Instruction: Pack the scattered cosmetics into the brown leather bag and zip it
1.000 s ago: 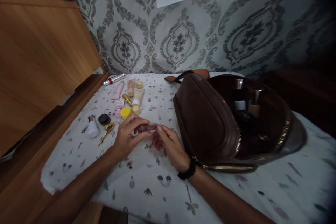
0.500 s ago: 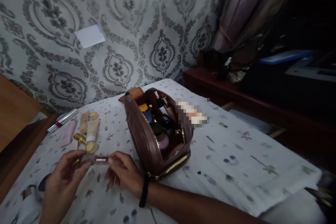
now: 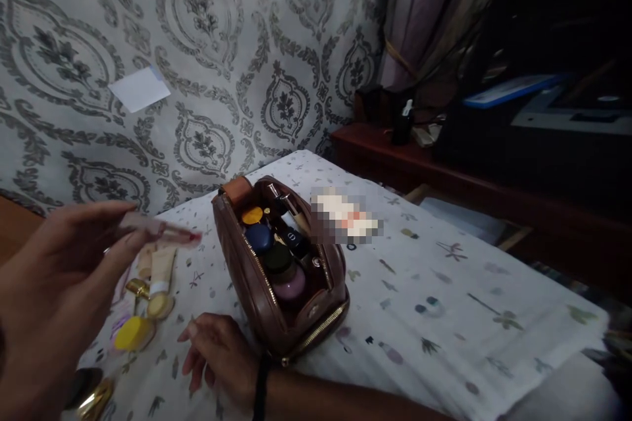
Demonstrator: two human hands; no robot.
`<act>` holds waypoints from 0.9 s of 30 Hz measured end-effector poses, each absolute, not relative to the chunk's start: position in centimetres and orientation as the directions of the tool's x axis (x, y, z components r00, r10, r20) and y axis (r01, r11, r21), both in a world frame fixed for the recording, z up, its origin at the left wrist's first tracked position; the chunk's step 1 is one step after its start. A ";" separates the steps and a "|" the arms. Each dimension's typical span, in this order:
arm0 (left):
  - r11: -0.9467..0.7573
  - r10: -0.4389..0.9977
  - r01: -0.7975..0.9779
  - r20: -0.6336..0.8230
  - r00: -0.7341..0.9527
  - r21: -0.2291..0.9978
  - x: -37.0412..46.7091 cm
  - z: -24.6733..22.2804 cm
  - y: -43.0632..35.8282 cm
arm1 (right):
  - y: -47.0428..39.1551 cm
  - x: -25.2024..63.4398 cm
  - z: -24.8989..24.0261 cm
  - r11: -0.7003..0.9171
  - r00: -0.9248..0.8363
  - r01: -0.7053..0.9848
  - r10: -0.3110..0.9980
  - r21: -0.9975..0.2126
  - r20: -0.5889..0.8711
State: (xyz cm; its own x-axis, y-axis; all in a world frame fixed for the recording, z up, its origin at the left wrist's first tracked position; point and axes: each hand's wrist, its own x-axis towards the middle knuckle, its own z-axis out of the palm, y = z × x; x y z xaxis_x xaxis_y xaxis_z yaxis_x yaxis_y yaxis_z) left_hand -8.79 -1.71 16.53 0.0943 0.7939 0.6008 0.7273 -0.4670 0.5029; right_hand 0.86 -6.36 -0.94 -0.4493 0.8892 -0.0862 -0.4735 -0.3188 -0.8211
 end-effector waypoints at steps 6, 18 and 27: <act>-0.676 0.675 0.714 0.541 0.501 0.182 -0.4 19.0 1.6 | -6.3 0.4 -1.6 -0.311 -0.456 -0.462 0.886 -0.831 -0.078; -0.699 0.715 0.715 0.010 0.699 -0.010 3.8 17.4 6.3 | -6.3 0.9 -0.4 -0.377 -0.456 -0.305 0.864 -0.874 -0.213; -0.780 0.625 0.624 0.022 0.780 0.040 4.3 16.4 8.2 | -6.6 1.3 -0.4 -0.392 -0.467 -0.324 0.858 -0.861 -0.215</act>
State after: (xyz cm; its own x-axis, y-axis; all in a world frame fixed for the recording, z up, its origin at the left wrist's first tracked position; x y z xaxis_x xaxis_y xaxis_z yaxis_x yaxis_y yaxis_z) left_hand 4.27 8.19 16.38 0.7801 0.6253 0.0224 0.6242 -0.7802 0.0405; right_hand 1.25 -6.57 -0.42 -0.4675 0.8576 -0.2147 -0.3236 -0.3920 -0.8612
